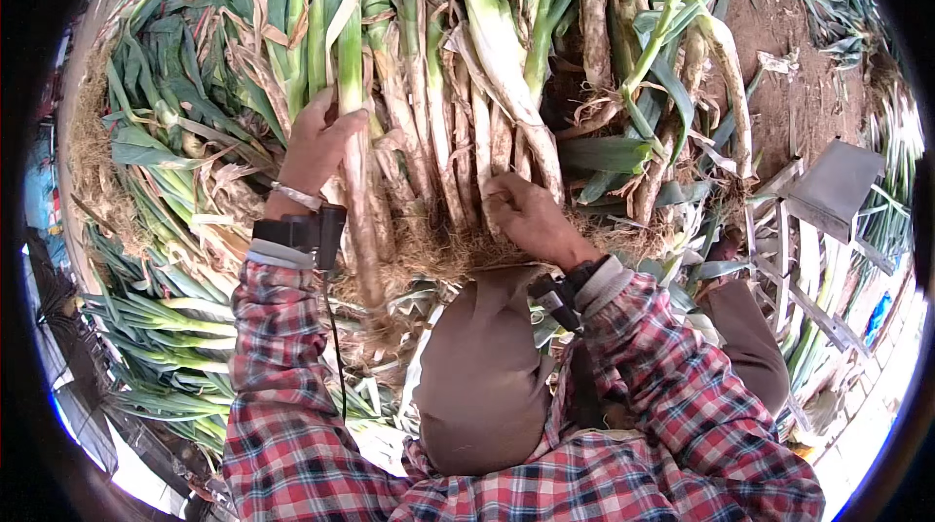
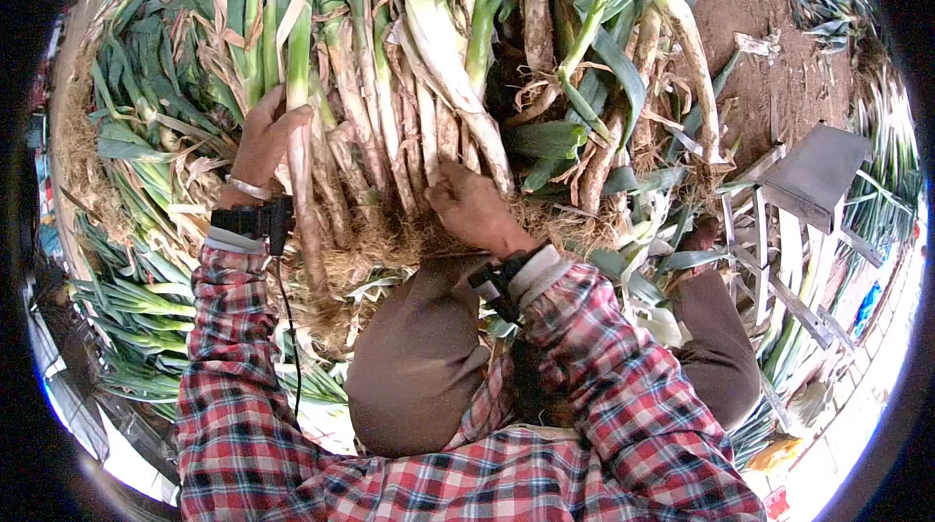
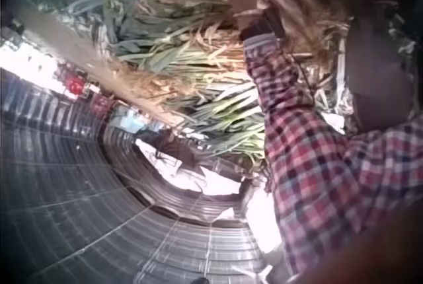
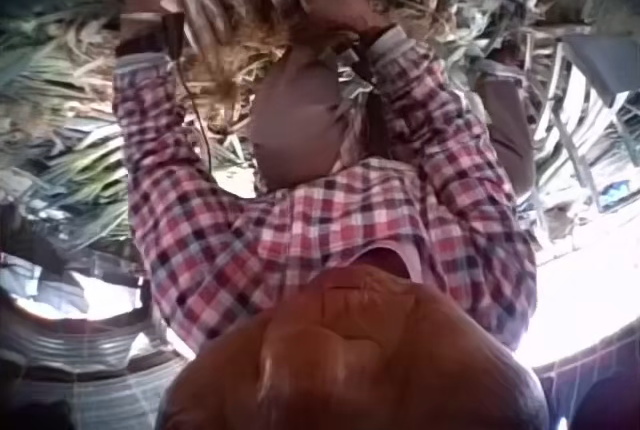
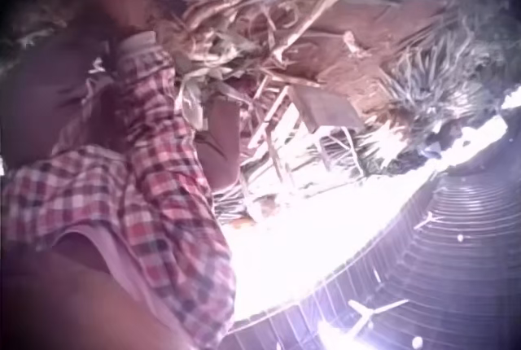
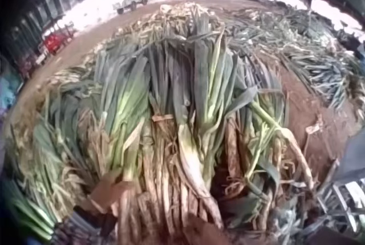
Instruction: The person peels outer leaves and skin from leeks by hand and arranges the cleaned leeks onto a metal rack.
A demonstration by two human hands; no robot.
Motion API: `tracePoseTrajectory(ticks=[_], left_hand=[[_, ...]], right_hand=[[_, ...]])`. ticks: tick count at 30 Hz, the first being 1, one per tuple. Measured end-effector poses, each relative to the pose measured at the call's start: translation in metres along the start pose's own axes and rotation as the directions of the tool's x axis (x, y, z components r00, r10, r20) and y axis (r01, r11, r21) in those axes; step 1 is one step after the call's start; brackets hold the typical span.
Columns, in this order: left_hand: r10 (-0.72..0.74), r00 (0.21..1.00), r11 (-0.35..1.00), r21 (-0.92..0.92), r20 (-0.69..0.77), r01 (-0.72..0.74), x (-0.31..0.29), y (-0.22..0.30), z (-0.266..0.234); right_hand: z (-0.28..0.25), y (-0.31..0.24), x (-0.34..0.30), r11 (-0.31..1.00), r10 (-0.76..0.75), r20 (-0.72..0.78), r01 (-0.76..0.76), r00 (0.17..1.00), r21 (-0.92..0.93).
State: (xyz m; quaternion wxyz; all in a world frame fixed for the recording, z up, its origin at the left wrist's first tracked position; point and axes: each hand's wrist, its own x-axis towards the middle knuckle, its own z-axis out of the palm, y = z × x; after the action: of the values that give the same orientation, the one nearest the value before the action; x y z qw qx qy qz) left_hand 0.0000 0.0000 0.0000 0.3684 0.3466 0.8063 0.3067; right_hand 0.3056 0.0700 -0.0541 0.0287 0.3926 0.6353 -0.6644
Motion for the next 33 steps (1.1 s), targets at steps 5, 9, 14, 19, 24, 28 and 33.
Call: tracePoseTrajectory(ticks=[5,9,14,19,24,28,33], left_hand=[[-0.201,0.957,0.853,-0.444,0.21,0.277,-0.028,-0.001,-0.008],[-0.286,0.942,0.7,-0.633,0.176,0.331,-0.034,0.005,0.012],[-0.187,0.934,0.426,-0.831,0.305,0.357,-0.035,-0.012,0.029],[-0.022,0.937,0.288,-0.895,0.35,0.341,-0.036,-0.018,0.035],[-0.186,0.963,0.748,-0.608,0.194,0.267,-0.039,-0.021,0.027],[-0.216,0.97,0.972,0.117,0.107,0.203,-0.038,-0.009,0.01],[0.236,0.942,0.936,0.315,-0.24,-0.155,-0.021,0.013,0.049]], right_hand=[[0.004,-0.008,-0.013,0.99,0.075,0.028,-0.078,0.997,0.113],[-0.001,-0.026,-0.016,0.994,-0.056,0.016,0.054,0.998,0.1],[-0.01,-0.02,0.003,0.995,-0.054,-0.093,0.062,0.994,0.083],[-0.004,-0.007,0.005,0.992,-0.093,-0.097,0.101,0.991,0.073],[-0.003,-0.025,-0.012,0.987,-0.148,-0.219,0.13,0.964,-0.092],[-0.015,-0.042,-0.008,0.799,-0.567,-0.463,0.318,0.681,-0.51],[0.009,-0.009,0.039,0.945,-0.201,-0.536,0.017,0.82,-0.328]])
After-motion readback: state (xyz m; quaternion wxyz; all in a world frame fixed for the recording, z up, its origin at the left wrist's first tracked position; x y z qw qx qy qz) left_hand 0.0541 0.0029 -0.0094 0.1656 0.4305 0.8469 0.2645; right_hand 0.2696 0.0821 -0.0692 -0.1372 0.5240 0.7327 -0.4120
